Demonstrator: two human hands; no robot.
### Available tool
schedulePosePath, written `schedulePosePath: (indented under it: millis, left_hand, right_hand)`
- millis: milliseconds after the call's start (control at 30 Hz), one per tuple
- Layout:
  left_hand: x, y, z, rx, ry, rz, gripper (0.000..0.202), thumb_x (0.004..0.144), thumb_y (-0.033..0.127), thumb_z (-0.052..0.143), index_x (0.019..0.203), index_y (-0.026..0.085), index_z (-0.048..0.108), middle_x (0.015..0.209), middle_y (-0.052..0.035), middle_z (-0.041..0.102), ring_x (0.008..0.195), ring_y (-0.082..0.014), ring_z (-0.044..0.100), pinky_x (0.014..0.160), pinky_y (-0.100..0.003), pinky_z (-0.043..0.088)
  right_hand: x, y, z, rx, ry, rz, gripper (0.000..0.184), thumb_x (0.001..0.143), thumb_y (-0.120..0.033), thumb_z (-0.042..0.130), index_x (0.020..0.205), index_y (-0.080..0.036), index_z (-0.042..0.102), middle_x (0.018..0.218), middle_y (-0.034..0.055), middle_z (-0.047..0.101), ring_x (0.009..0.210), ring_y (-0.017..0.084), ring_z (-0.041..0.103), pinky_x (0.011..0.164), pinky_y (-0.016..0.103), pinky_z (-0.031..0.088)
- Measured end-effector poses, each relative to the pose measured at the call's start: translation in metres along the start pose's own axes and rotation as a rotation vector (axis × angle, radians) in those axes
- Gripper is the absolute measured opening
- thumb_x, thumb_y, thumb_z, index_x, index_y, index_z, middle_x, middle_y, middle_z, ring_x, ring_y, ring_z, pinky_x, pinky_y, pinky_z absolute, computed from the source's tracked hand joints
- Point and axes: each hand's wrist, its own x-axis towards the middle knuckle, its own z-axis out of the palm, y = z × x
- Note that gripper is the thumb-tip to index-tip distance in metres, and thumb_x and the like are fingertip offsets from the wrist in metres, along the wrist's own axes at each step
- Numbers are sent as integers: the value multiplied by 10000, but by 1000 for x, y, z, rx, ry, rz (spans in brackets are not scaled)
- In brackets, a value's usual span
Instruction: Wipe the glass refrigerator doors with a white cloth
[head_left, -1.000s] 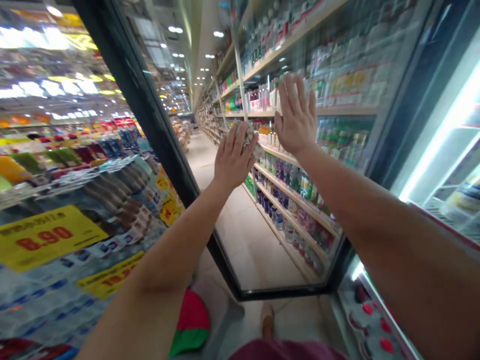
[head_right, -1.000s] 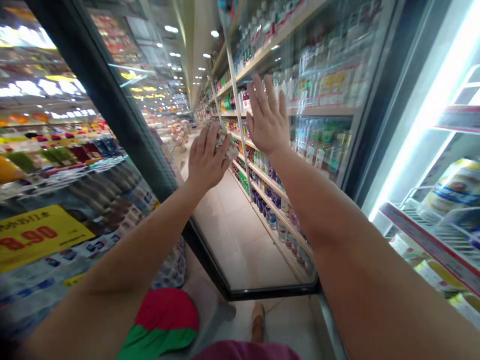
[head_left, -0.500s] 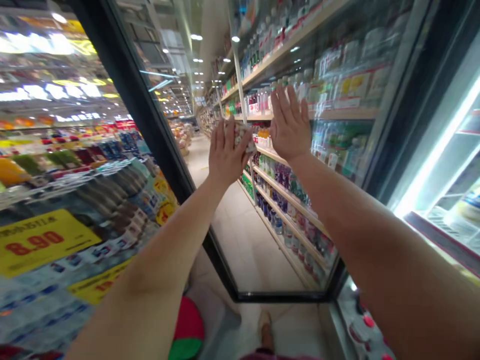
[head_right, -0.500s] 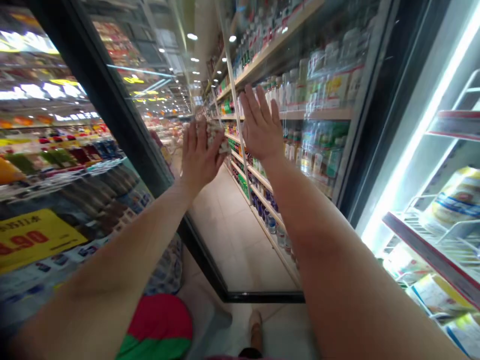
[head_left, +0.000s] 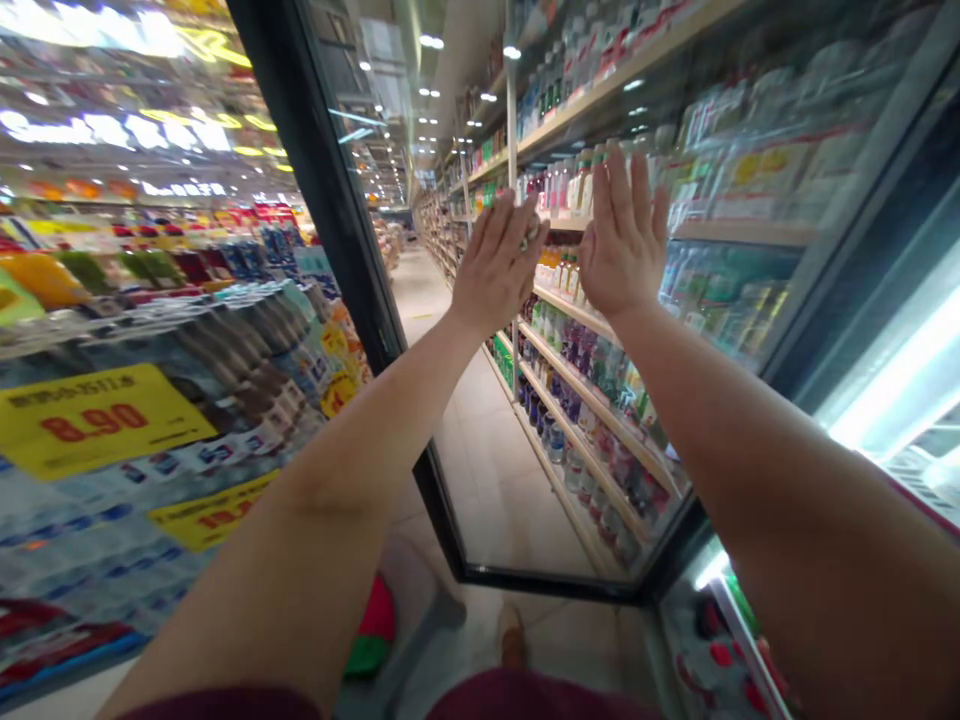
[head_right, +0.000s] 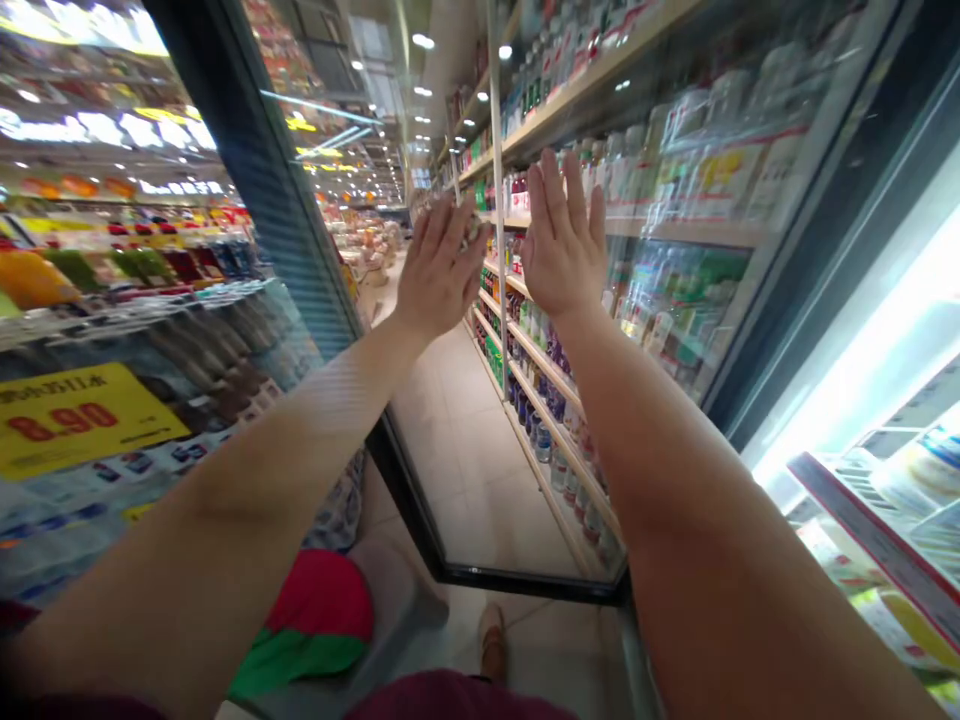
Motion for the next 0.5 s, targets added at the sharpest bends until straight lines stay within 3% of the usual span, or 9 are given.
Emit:
schedulePosePath:
  millis: [100, 167, 200, 267, 367, 433, 500]
  left_hand:
    - [22, -26, -11, 74, 167, -157, 633, 1032, 364, 283, 1653, 356, 159, 1686, 129, 134, 1552, -132, -88, 1330, -401, 4]
    - [21, -29, -7, 109, 273, -198, 626, 1050, 340, 223, 1661, 287, 100, 1703, 62, 134, 1552, -105, -77, 1325, -359, 28]
    - [17, -26, -3, 110, 273, -162, 613, 1058, 335, 206, 1657, 239, 117, 1702, 1, 178, 1558, -110, -49, 1325, -370, 52]
    - [3, -14, 7, 87, 153, 1, 576, 1072, 330, 193, 1624, 167, 222, 1660, -97, 309, 1568, -146, 37, 1321, -428, 112]
    - [-10, -4, 9, 35, -51, 181, 516, 1086, 331, 217, 1556, 208, 388, 1598, -83, 431, 1565, -180, 141, 1308, -475, 172]
    - [-5, -14, -2, 35, -16, 119, 499, 1076, 358, 270, 1535, 262, 442, 1604, -45, 426, 1572, -188, 113, 1313, -478, 156]
    - [5, -31, -16, 51, 108, -37, 516, 1054, 393, 315, 1552, 320, 427, 1622, 12, 391, 1578, -182, 34, 1324, -466, 111]
  right_hand:
    - [0, 0, 1, 19, -13, 12, 680, 990, -277, 272, 1658, -264, 146, 1715, -22, 149, 1601, 250, 14, 1297, 632, 82]
    - [0, 0, 2, -7, 4, 3, 677, 988, -270, 264, 1656, -230, 160, 1715, -2, 152, 1602, 256, 25, 1297, 630, 77]
    - [0, 1, 3, -21, 15, -4, 676, 986, -268, 264, 1653, -205, 174, 1715, 12, 156, 1602, 258, 33, 1299, 623, 73]
    - [0, 1, 4, -39, 29, -8, 671, 988, -269, 260, 1649, -185, 185, 1716, 22, 154, 1602, 250, 36, 1304, 601, 69]
    - [-1, 0, 3, -38, 17, 3, 667, 1000, -290, 261, 1654, -210, 161, 1719, 11, 129, 1603, 226, 9, 1309, 577, 72]
    - [-2, -1, 3, -39, 11, 10, 670, 999, -298, 272, 1654, -207, 162, 1719, 17, 132, 1604, 228, 10, 1306, 579, 77]
    - [-2, -1, 3, -36, 20, 11, 667, 995, -297, 274, 1649, -207, 181, 1716, 23, 154, 1604, 236, 33, 1298, 592, 85]
